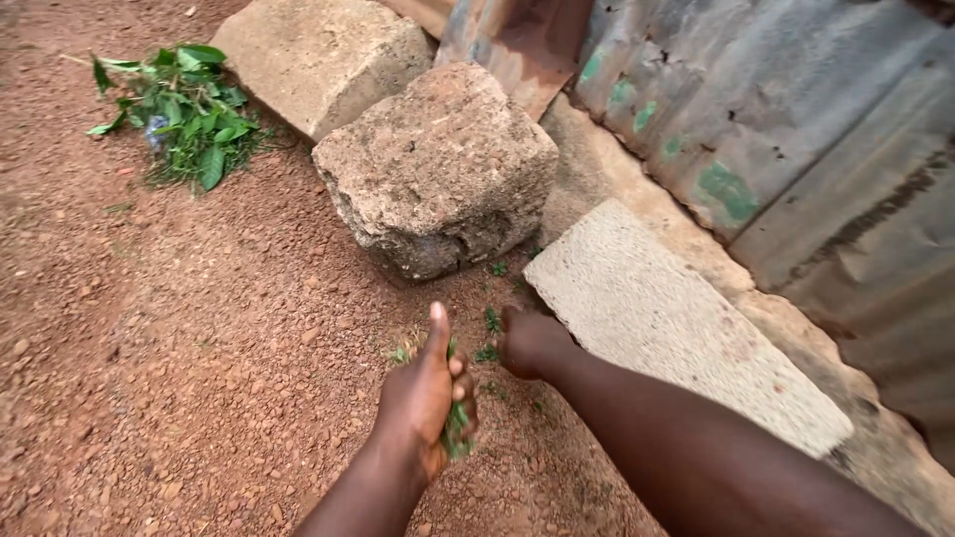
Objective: Pulling small weeds from the ground by hand and using a machete to clear growth near structures.
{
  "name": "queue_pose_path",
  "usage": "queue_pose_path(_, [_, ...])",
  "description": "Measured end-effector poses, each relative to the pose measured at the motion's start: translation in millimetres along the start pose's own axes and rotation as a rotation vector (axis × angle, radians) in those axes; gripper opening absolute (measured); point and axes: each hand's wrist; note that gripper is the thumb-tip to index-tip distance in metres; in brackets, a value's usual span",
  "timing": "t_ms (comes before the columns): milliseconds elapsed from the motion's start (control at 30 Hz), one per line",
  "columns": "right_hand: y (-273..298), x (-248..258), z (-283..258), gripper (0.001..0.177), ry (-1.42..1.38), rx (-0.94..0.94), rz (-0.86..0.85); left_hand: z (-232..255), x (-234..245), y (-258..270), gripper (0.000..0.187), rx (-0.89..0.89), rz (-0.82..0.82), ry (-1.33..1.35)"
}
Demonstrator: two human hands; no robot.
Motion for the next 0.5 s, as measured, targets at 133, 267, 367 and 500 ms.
queue_pose_path(133, [-44,-34,30,0.06,0.033,-0.018,0.108,-17,-4,3,0.069,0.104,-0.139,0.076])
queue_pose_path(267, [-78,-41,29,0.051,-0.012,0.004,0.14,-26,0,6,0.072,0.155,-0.112,0.036])
queue_pose_path(367, [-105,-56,41,0.059,0.067,0.013,0.124,-48,-4,-2,0.074,0.187,-0.017,0.121])
queue_pose_path(500, [-129,-65,47,0.057,0.081,0.066,0.139,-59,-20,-7,0.074,0.213,0.07,0.198])
Point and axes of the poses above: each hand's wrist, its own y-axis away from the middle knuckle, its own x-axis out of the back of the hand, z = x × y, and after that the axes turned 1 degree about x, right-handed
